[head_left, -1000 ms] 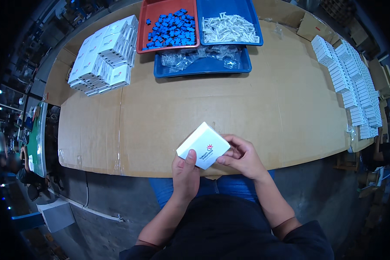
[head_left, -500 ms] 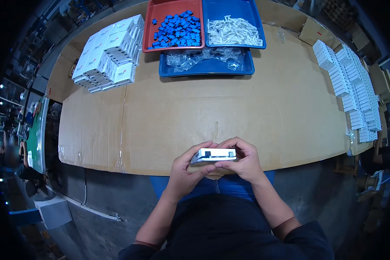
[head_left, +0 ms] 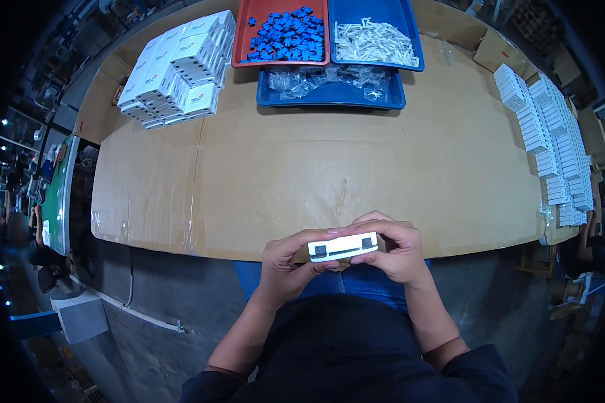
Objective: Packing electronic components into boxes, including adding blue and white plastic parts to the kits.
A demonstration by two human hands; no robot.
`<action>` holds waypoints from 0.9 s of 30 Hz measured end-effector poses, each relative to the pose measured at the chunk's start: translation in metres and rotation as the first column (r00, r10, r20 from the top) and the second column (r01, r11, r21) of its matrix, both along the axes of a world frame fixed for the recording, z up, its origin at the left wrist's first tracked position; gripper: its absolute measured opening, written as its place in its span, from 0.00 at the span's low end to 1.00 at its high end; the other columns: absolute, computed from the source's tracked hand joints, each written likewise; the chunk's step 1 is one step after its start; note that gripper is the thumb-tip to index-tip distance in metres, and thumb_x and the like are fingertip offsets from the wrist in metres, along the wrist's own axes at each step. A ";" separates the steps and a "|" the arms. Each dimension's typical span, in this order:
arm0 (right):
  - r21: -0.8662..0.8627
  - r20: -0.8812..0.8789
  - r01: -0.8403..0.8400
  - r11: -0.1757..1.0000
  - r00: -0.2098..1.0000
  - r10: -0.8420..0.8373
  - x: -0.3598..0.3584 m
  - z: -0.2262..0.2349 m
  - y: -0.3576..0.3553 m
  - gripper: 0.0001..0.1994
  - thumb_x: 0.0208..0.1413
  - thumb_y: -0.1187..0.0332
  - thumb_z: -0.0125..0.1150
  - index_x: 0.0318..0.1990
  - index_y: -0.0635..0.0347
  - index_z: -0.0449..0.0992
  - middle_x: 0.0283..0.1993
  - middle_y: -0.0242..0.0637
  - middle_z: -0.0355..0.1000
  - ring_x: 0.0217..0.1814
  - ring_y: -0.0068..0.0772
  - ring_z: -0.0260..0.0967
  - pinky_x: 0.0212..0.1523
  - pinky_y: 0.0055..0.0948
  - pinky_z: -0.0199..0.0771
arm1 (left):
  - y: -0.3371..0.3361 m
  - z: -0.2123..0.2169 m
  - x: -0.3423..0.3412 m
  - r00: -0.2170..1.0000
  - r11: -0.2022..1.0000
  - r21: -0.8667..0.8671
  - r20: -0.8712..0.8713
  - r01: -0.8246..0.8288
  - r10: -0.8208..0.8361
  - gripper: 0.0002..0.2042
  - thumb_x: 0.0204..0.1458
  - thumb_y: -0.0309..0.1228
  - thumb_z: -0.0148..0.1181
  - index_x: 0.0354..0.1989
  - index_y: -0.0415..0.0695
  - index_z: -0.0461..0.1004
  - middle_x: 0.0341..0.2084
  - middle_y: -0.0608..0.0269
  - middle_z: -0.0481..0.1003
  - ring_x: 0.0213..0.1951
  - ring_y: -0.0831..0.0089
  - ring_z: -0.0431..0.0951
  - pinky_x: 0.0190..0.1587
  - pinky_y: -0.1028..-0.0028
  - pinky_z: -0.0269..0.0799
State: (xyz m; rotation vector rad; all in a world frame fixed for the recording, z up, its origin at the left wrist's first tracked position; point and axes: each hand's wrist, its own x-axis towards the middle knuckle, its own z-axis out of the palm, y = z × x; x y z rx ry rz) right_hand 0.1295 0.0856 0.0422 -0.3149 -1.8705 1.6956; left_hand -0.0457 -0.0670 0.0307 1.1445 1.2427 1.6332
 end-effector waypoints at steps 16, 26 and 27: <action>0.076 0.013 0.017 0.997 1.000 -0.018 0.001 -0.001 -0.003 0.18 0.48 0.75 0.78 0.48 0.66 0.84 0.46 0.42 0.84 0.49 0.37 0.81 0.51 0.32 0.80 | -0.002 -0.006 0.002 1.000 1.000 0.013 -0.001 -0.013 0.013 0.19 0.54 0.21 0.72 0.54 0.32 0.77 0.51 0.45 0.82 0.54 0.62 0.82 0.58 0.67 0.79; -0.227 -0.005 0.030 0.973 0.999 -0.032 0.007 -0.014 -0.005 0.25 0.51 0.76 0.76 0.59 0.63 0.78 0.52 0.43 0.81 0.53 0.34 0.80 0.55 0.32 0.78 | 0.002 -0.015 0.010 0.963 0.987 -0.118 0.233 -0.110 0.136 0.18 0.55 0.24 0.73 0.53 0.34 0.78 0.51 0.54 0.81 0.55 0.67 0.80 0.59 0.69 0.75; -0.225 -0.005 0.032 0.974 0.999 -0.034 0.006 -0.010 -0.003 0.25 0.51 0.76 0.76 0.59 0.63 0.78 0.52 0.43 0.81 0.53 0.34 0.80 0.55 0.32 0.78 | 0.000 -0.021 0.006 0.981 0.979 -0.186 0.161 -0.081 0.112 0.18 0.54 0.24 0.73 0.52 0.34 0.78 0.49 0.55 0.81 0.54 0.68 0.80 0.59 0.70 0.74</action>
